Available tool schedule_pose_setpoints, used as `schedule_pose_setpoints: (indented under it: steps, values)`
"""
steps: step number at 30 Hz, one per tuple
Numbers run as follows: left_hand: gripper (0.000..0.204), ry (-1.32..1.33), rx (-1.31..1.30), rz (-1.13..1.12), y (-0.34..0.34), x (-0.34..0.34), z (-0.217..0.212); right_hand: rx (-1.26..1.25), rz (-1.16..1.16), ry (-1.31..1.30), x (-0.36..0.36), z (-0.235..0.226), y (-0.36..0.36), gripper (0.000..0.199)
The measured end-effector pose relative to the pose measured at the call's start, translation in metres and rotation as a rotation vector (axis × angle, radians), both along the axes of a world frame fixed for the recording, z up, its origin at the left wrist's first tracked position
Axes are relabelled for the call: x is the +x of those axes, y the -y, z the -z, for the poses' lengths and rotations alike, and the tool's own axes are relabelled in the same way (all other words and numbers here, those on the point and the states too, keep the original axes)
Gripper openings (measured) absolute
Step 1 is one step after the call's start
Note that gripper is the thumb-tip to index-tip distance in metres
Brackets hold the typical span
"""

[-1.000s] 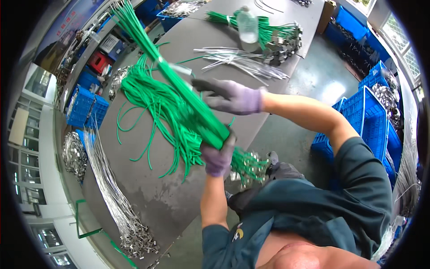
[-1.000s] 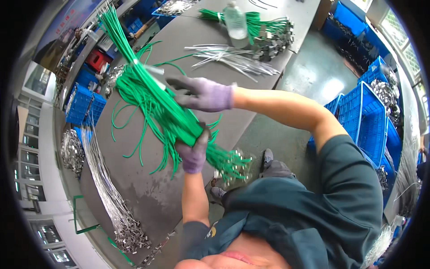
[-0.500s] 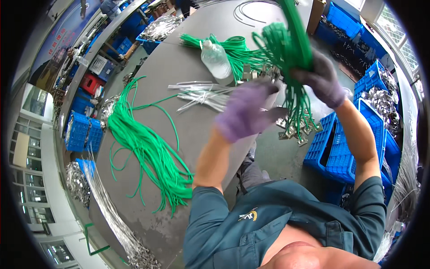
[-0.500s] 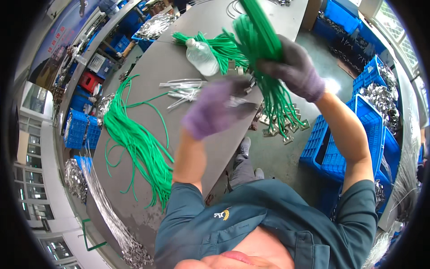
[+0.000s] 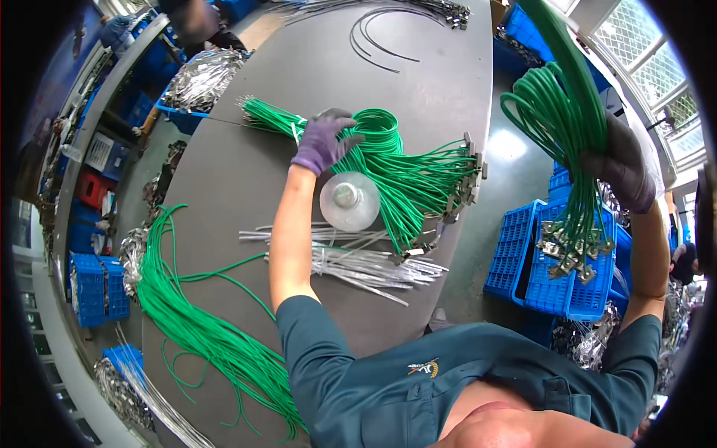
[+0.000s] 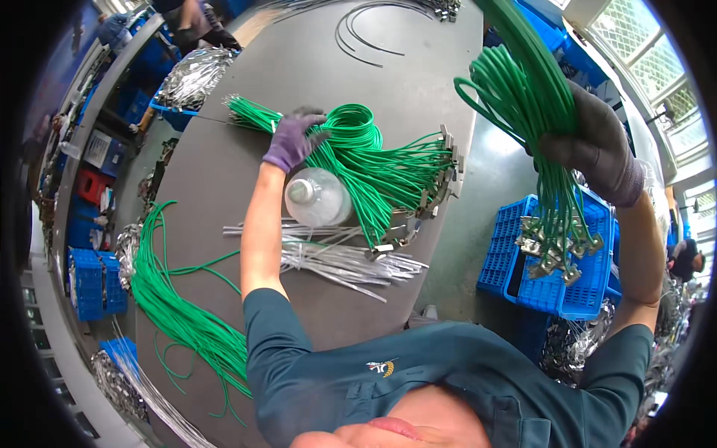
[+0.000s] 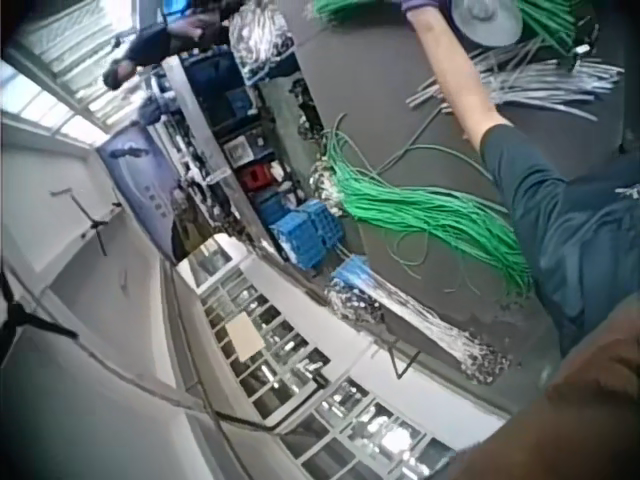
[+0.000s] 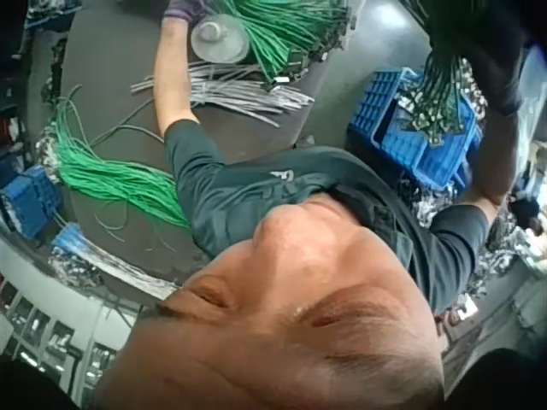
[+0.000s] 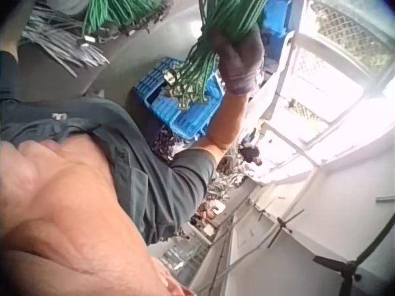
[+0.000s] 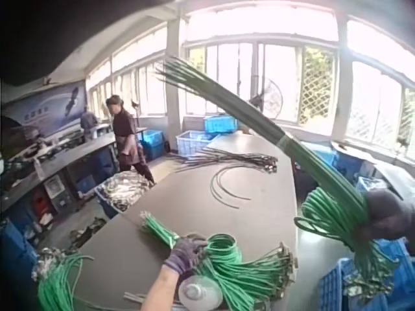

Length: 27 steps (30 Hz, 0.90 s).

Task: Manually sort and organize green electrical cables with connectors onto a workbench in a production facility.

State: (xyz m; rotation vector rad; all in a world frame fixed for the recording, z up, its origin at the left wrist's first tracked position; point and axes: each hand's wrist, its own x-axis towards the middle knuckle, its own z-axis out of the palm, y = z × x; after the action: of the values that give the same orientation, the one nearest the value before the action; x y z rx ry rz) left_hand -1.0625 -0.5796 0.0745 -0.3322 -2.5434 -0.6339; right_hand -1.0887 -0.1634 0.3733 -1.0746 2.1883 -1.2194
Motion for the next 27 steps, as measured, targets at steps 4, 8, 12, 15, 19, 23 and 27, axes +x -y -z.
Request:
schedule_pose_setpoints:
  steps: [4,8,12,15,19,23,27]
  values:
    - [0.045,0.128,-0.183,-0.133,0.007,-0.052,-0.036,0.194,-0.038,-0.059,-0.031,0.013,0.042,0.048]
    - [0.034,0.152,0.119,0.095,0.037,-0.047,-0.042,0.414,-0.037,-0.093,-0.061,0.028,0.063,0.060]
    - [0.088,0.340,0.320,0.061,0.085,0.017,0.021,0.244,0.015,-0.058,-0.070,0.053,0.065,0.051]
    - [0.091,0.267,0.539,0.133,0.049,0.013,0.042,0.253,0.085,-0.011,-0.077,0.071,0.068,0.058]
    - [0.041,-0.016,0.706,0.058,0.041,-0.023,0.069,0.273,0.067,0.050,-0.090,0.082,0.089,0.062]
    - [0.025,-0.034,0.410,-0.224,0.026,-0.066,0.063,0.298,0.002,0.003,-0.097,0.073,0.100,0.063]
    - [0.045,0.505,0.279,-0.297,0.015,-0.111,0.023,0.458,0.068,-0.037,-0.097,0.058,0.128,0.063]
